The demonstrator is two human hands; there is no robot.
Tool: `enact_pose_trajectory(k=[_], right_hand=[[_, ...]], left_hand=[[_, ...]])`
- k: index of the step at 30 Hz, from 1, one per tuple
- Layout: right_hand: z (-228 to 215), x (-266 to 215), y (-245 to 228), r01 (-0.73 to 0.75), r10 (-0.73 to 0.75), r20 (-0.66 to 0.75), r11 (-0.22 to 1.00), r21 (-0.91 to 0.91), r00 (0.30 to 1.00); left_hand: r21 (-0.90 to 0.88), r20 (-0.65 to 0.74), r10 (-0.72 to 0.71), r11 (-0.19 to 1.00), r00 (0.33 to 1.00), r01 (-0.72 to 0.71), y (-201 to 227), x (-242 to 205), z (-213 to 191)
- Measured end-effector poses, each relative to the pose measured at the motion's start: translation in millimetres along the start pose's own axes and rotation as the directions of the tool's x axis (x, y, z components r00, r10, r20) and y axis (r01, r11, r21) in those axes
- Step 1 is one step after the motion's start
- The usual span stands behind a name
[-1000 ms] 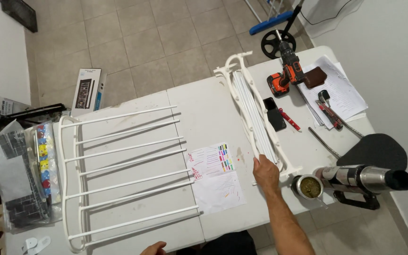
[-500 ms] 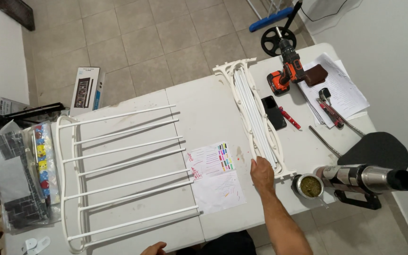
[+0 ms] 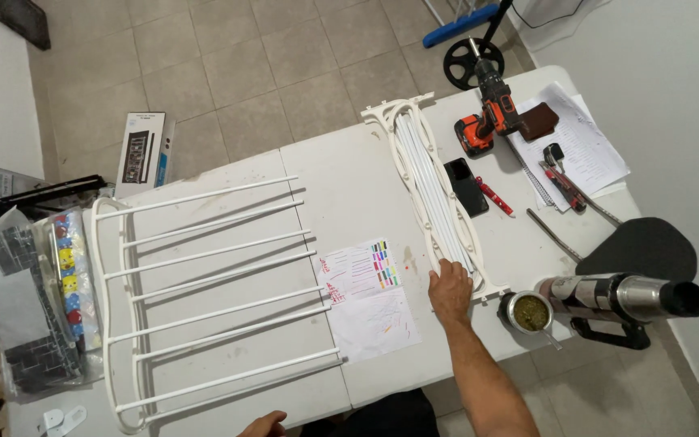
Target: Assembling a white plastic storage rack by inserting poles into side frames
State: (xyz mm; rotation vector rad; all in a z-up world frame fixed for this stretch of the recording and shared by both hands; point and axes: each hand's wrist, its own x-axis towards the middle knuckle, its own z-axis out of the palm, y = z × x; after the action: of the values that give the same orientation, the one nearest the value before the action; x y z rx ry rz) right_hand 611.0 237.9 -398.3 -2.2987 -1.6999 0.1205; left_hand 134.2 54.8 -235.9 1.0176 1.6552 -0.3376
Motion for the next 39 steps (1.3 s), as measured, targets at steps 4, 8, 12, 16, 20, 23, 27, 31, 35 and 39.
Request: enact_pose_trajectory(k=[4,8,12,16,20,23,27,31,35,39], right_hand=[[-33,-5,-26,0.013,-0.017,0.028,0.987,0.159,0.999],[-44,-29,-56,-0.033,-0.09,0.363,0.947,0.319,0.928],[-58,-72,-97,0.01,-0.214,0.614,0.948,0.318,0.76],[-76,-123,-137,0.149,-0.362,0.787,0.931,0.333,0.5],[-55,-174,-159,0.219,-0.412,0.795,0.911,0.35,0.444],[-77,-190,-198,0.19,-0.351,0.833,0.936,0.297,0.427],[-68,-209,-215,0.22,-0.34,0.838,0.938,0.268,0.426],[-75,-216,-240,0.235,-0.303,0.835,0.948,0.215,0.459],[-104,-223,-269,0.269,-0.277,0.861,0.948,0.171,0.427],[-133,-222,-293,0.066,-0.252,0.846,0.966,0.251,0.469]], left_hand=[[0.195,-0.032,0.052,0.98,0.998,-0.045,0,10,-3],[0.25,0.205,0.136,0.95,0.969,-0.187,13,4,-26],[0.221,-0.054,0.25,0.947,0.967,-0.233,55,-61,-43],[0.182,-0.128,0.436,0.893,0.891,-0.411,29,-67,-66],[0.194,-0.516,0.515,0.848,0.684,-0.492,-49,-60,-103],[0.066,-0.872,0.287,0.871,0.396,-0.486,-126,-25,-138],[-0.35,-0.74,-0.146,0.917,0.656,-0.191,-168,0,-169],[-0.417,-0.629,-0.089,0.877,0.772,-0.238,-198,55,-161],[-0.441,-0.632,-0.104,0.863,0.768,-0.247,-197,72,-153],[-0.374,-0.649,-0.023,0.88,0.761,-0.293,-168,21,-160]])
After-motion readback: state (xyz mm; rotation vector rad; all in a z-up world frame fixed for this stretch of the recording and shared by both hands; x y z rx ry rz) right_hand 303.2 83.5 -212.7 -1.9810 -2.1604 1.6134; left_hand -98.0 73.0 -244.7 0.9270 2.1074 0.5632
